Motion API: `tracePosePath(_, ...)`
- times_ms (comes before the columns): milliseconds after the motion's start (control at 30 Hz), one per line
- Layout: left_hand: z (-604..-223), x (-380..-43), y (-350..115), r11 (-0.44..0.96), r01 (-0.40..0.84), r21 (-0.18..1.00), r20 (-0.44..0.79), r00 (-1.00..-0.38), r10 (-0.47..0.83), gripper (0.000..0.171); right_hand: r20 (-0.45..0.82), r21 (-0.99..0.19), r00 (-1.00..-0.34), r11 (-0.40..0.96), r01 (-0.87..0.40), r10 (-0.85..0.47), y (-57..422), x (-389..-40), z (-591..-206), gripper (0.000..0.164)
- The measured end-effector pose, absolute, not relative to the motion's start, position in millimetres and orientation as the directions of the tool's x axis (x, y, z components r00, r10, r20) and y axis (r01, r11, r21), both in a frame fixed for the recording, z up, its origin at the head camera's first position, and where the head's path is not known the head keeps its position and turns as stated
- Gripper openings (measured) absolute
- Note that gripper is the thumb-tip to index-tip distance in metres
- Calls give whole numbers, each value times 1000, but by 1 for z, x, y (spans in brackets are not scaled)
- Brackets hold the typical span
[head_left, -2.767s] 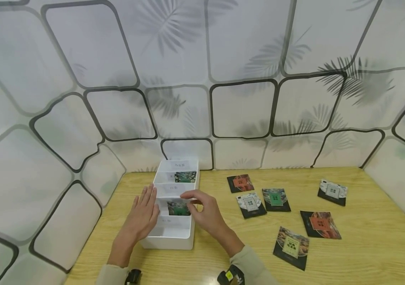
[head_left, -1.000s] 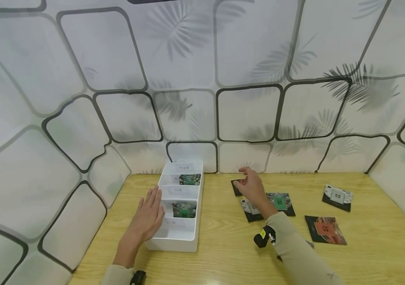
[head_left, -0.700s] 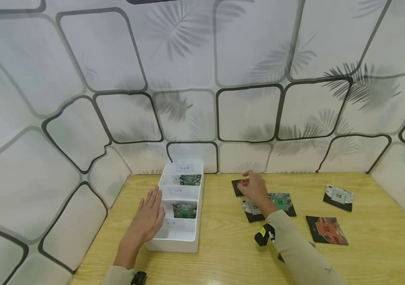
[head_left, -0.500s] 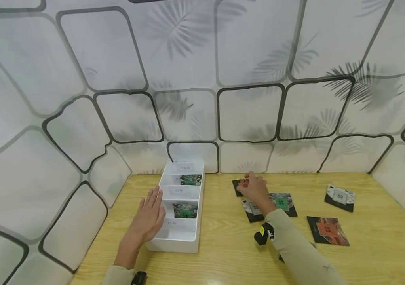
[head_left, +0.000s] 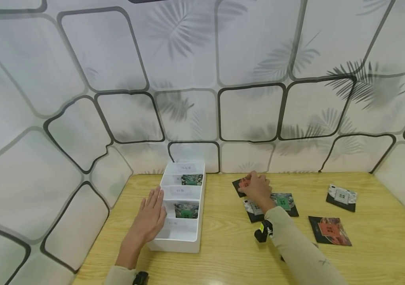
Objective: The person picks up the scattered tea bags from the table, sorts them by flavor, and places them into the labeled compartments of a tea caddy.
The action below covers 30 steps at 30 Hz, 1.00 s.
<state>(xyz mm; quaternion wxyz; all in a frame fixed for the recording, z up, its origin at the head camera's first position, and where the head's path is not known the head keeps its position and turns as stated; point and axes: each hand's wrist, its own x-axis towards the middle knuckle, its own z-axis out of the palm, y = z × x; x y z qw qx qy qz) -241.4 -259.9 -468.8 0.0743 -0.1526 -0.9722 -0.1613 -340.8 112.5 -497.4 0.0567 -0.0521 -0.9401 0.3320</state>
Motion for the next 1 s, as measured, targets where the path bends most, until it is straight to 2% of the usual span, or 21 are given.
tracePosePath(133,-469,-242,-259,903,321,284,193,-942,274,56,105,-685,-985,728,29,138,117,-342,-501,52)
tracePosePath(400,-469,-242,-259,904,325,278,199,-940,277,56,174,-790,-974,611,-50,145,125,-342,-499,33)
tracePosePath(567,-470,-242,-260,906,319,278,194,-942,272,57,120,-834,-981,551,-17,152,129,-340,-497,27)
tracePosePath(767,-470,-243,-260,902,323,288,203,-941,272,57,109,-851,-981,526,-9,159,136,-337,-493,22)
tracePosePath(1000,-470,-242,-259,900,324,293,212,-940,269,57,172,-866,-968,495,-61,181,143,-332,-486,19)
